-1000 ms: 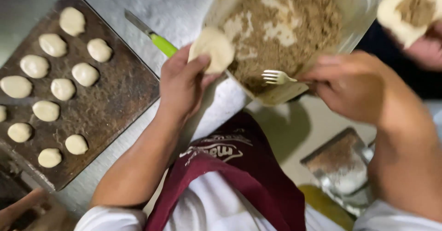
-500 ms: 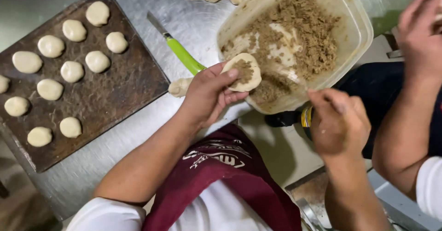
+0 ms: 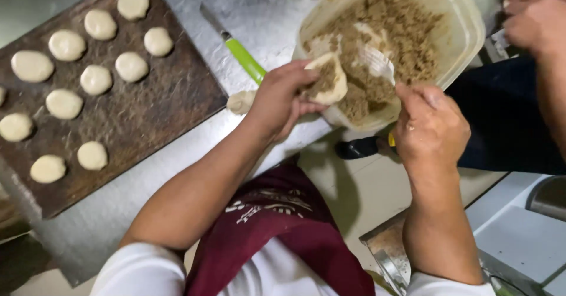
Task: Filling dough circles with meat mixture and sealing them to form pastries
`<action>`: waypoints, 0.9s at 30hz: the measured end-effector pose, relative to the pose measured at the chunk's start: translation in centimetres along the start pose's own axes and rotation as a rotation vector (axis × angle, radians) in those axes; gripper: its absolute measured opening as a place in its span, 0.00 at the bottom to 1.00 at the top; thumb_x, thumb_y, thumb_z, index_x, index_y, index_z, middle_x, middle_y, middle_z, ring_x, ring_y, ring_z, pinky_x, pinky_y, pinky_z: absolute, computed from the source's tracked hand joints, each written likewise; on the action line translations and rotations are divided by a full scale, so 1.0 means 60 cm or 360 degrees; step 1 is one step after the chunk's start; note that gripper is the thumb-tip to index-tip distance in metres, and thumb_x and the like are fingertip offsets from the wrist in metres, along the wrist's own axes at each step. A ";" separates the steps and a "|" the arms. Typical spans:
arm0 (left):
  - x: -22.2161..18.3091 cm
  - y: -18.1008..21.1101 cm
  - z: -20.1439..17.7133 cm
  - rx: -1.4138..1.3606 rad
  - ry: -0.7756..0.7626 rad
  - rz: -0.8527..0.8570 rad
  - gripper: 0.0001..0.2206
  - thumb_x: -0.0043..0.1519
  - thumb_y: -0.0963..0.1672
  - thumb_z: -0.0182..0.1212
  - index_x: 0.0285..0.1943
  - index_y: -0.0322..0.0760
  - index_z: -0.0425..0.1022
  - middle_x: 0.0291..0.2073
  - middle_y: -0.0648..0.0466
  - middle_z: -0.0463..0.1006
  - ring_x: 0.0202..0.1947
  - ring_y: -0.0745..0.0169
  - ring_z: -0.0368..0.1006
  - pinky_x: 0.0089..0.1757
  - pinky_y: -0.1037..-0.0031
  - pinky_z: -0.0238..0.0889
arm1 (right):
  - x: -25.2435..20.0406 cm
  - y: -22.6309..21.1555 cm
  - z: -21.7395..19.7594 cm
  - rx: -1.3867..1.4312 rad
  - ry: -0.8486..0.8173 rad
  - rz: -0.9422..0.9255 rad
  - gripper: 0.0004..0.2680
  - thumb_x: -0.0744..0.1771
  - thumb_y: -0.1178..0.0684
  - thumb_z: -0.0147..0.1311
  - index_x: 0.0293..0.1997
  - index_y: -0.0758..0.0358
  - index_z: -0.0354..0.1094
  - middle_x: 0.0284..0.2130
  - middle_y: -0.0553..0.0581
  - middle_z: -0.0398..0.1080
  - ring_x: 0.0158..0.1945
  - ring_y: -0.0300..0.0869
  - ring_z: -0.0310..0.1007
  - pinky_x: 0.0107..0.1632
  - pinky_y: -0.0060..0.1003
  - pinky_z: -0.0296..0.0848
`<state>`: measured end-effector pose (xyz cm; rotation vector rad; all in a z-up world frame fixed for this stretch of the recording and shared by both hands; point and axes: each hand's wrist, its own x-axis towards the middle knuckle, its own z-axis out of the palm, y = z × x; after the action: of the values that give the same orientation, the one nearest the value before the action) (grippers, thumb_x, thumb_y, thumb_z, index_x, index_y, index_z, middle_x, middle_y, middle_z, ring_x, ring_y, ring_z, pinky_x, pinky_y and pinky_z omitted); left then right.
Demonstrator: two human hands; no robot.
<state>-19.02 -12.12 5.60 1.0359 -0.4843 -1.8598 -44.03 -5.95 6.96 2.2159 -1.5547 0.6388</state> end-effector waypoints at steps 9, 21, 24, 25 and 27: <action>-0.095 -0.013 -0.108 -0.0232 -0.0624 -0.0059 0.23 0.64 0.40 0.61 0.69 0.27 0.68 0.54 0.37 0.77 0.48 0.46 0.79 0.50 0.60 0.78 | 0.104 -0.087 -0.013 0.1288 -0.0538 0.0027 0.10 0.73 0.58 0.50 0.57 0.75 0.74 0.50 0.67 0.76 0.52 0.52 0.76 0.56 0.42 0.71; -0.280 -0.047 -0.344 -0.0232 -0.0180 0.0295 0.51 0.53 0.27 0.52 0.84 0.48 0.31 0.56 0.39 0.72 0.50 0.50 0.79 0.52 0.68 0.78 | 0.015 -0.409 0.063 0.1812 -0.0675 -0.0253 0.13 0.67 0.65 0.63 0.57 0.60 0.77 0.50 0.64 0.67 0.40 0.50 0.76 0.47 0.46 0.78; -0.295 -0.072 -0.414 0.0295 -0.0074 0.0454 0.32 0.58 0.33 0.69 0.73 0.43 0.69 0.55 0.45 0.79 0.46 0.63 0.72 0.46 0.73 0.76 | -0.029 -0.434 0.094 0.1862 -0.0757 0.0031 0.09 0.65 0.64 0.67 0.49 0.62 0.81 0.44 0.61 0.73 0.41 0.45 0.76 0.46 0.39 0.75; -0.296 -0.076 -0.422 0.0732 0.0171 0.0581 0.25 0.54 0.40 0.76 0.61 0.47 0.77 0.49 0.53 0.80 0.41 0.68 0.74 0.42 0.78 0.74 | -0.046 -0.442 0.111 0.1847 -0.0769 0.0071 0.08 0.64 0.64 0.68 0.46 0.61 0.81 0.42 0.60 0.74 0.41 0.46 0.76 0.46 0.40 0.75; -0.278 -0.107 -0.442 0.1156 0.0404 0.0676 0.19 0.50 0.47 0.83 0.50 0.51 0.86 0.43 0.60 0.81 0.35 0.73 0.75 0.38 0.84 0.72 | -0.072 -0.456 0.143 0.1818 -0.0804 0.0132 0.07 0.63 0.64 0.69 0.43 0.61 0.82 0.40 0.60 0.75 0.41 0.47 0.76 0.46 0.40 0.74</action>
<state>2.95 7.88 -6.29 1.4733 -1.1724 -1.1590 -18.16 1.96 -3.44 3.3444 -1.7427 1.3100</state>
